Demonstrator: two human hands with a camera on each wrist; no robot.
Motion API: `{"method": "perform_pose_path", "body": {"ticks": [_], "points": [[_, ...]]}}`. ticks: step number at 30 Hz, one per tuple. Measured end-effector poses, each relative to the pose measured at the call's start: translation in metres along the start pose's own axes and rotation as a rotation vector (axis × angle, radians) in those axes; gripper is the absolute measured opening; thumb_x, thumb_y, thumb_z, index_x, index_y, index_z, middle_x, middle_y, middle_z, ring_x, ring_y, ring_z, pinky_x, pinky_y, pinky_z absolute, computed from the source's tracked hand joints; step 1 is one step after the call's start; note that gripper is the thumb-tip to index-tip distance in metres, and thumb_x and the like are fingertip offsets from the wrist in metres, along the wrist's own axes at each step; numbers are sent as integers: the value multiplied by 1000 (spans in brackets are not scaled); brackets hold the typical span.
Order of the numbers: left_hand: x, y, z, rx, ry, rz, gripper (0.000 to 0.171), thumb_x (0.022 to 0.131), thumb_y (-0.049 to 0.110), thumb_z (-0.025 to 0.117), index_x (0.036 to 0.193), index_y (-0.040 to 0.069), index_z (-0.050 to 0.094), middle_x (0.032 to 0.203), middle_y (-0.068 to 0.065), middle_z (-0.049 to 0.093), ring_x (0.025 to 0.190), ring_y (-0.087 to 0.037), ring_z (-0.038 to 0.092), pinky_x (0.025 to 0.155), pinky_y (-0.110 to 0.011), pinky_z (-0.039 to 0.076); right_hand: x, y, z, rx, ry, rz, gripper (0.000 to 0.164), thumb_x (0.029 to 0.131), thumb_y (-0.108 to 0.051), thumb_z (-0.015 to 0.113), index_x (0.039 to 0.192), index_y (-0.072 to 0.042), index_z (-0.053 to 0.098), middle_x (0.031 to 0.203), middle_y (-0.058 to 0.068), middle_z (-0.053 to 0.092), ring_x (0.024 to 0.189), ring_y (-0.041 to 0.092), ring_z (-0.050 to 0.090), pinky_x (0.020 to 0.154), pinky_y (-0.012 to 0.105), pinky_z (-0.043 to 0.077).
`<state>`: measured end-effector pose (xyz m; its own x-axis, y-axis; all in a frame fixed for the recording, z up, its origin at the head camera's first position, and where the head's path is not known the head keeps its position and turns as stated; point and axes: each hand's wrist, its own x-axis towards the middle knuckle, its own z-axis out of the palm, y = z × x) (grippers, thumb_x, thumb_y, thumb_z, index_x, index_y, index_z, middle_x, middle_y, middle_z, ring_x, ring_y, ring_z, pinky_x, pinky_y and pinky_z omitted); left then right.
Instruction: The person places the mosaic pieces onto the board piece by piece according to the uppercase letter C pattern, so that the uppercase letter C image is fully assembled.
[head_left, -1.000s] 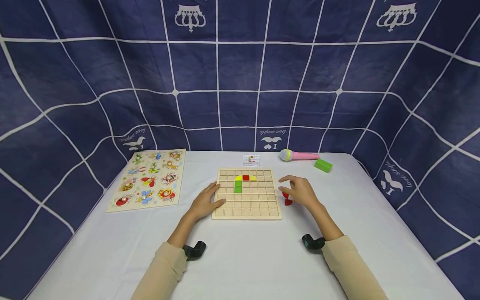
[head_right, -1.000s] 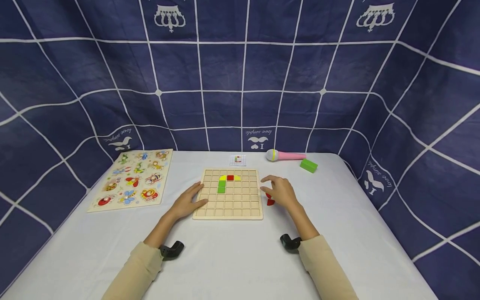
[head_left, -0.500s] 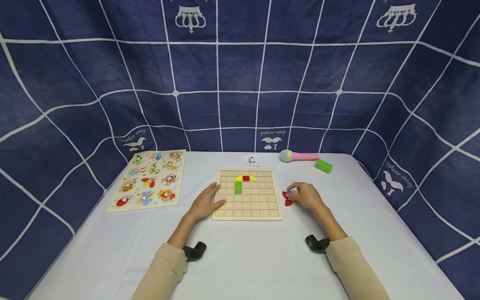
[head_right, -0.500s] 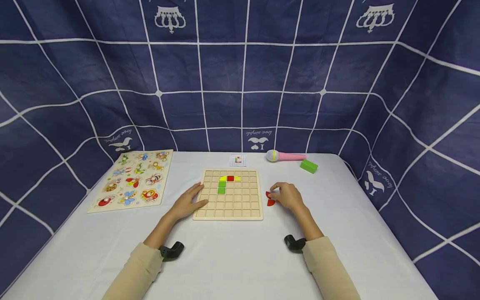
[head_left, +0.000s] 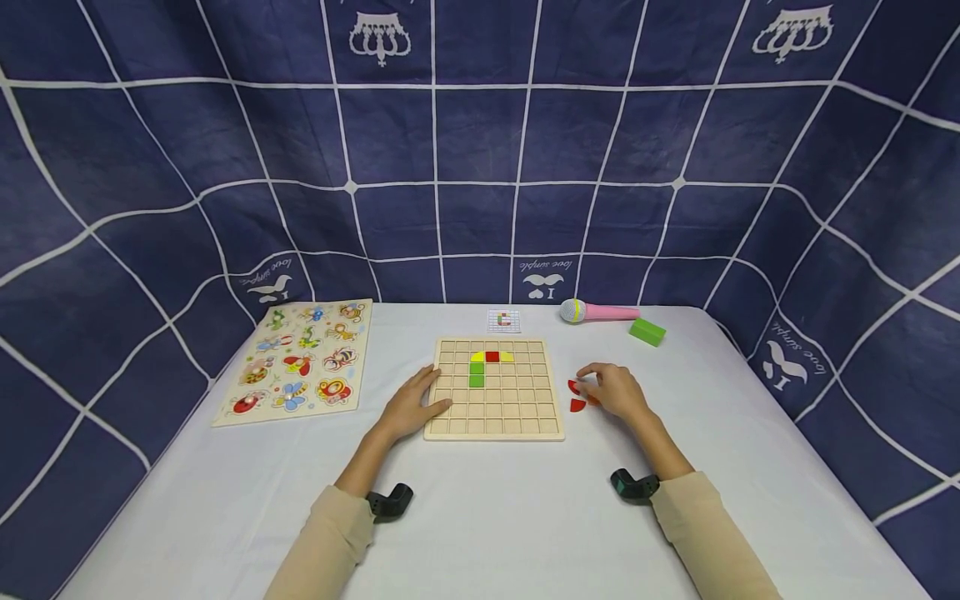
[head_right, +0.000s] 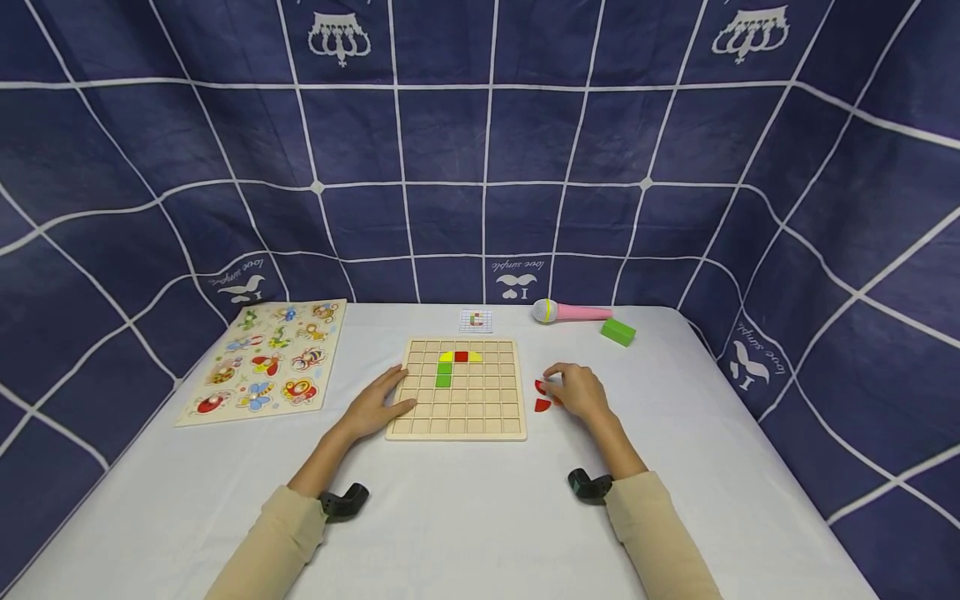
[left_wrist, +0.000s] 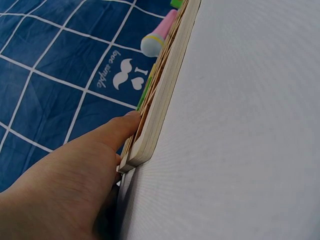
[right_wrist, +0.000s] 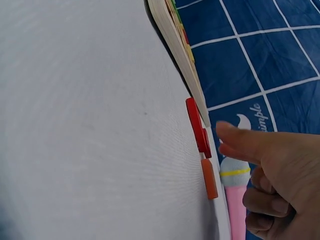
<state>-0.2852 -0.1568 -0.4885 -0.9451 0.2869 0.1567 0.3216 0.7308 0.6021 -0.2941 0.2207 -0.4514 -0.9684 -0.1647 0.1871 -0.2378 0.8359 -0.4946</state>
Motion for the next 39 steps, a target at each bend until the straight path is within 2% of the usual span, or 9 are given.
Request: {"method": "perform_pose_path", "body": {"ticks": [4,8,12,21,29,39], "points": [[0,0,0,1,-3,-5,72,86,42,60,142,4,35,148,-17,26,134,-37,23,105,-54,23,0,0,-1,-21,-29,3,26,76,-24,76,97,-10,72,58,1,44,53,17,38,46,27,28],[1,0,0,1,-3,-10,72,86,42,60,142,4,35,148,-16,26,134,-37,23,105,-54,23,0,1,-1,-42,-52,21,25,78,-21,74,100,-8,71,62,2,45,55,17,39,47,27,29],[0,1,0,5,0,-9,72,86,42,61,141,4,35,148,-17,26,134,-38,24,105,-54,23,1,4,-1,-38,-45,37,26,78,-20,74,101,-9,71,61,3,45,55,18,39,47,27,29],[-1,1,-1,-4,-1,-7,72,86,42,61,141,4,36,148,-17,26,134,-38,24,105,-54,23,0,0,-1,-33,-22,8,26,78,-20,74,101,-8,71,58,1,44,52,17,39,46,26,28],[-2,1,0,-8,1,-10,72,86,42,61,142,5,36,148,-16,26,134,-37,24,105,-53,22,3,-34,9,6,-25,-95,29,79,-26,74,103,-11,70,51,-2,37,43,10,34,42,25,24],[-1,0,1,-6,0,-13,72,86,43,61,142,6,35,148,-15,26,134,-37,23,105,-53,22,15,-75,39,56,-65,-177,28,78,-32,74,100,-14,71,55,-4,38,48,9,28,42,24,22]]}}
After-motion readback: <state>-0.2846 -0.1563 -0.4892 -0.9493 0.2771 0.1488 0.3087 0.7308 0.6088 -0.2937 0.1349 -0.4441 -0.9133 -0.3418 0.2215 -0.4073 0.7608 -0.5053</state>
